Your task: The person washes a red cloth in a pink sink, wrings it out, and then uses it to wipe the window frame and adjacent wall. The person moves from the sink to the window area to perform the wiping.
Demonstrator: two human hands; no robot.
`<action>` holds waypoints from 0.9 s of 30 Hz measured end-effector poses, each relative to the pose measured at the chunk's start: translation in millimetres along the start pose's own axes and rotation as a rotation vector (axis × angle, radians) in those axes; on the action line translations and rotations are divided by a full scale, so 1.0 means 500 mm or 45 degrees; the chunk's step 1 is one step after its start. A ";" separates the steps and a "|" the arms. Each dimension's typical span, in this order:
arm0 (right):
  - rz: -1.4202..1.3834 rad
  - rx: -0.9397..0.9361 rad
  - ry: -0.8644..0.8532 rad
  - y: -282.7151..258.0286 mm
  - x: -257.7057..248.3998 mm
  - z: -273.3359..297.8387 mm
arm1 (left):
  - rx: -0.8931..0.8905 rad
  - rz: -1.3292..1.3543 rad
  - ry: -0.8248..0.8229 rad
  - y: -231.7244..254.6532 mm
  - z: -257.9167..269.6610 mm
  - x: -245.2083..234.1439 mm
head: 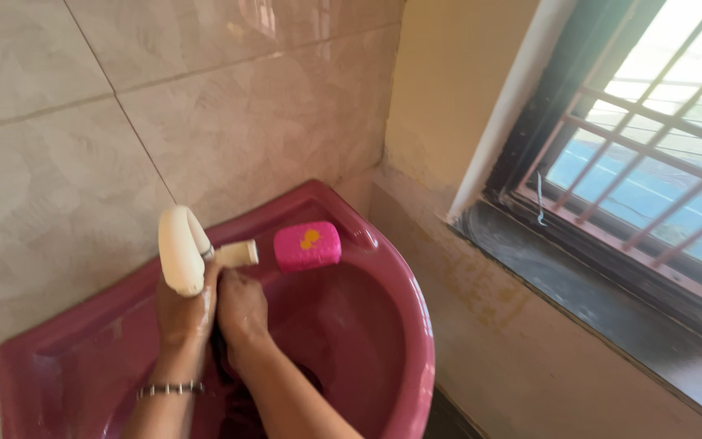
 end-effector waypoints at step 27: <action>0.280 -0.316 -0.288 -0.004 0.013 -0.020 | -0.586 1.663 0.209 -0.077 -0.057 -0.057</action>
Point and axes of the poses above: each hand's wrist, its own z-axis away from the middle knuckle, its own x-axis out of the palm, y = z × x, the point moved 4 cm from there along -z, towards the middle knuckle, and after that the axes turned 13 degrees about -z, right-handed, at the moved point
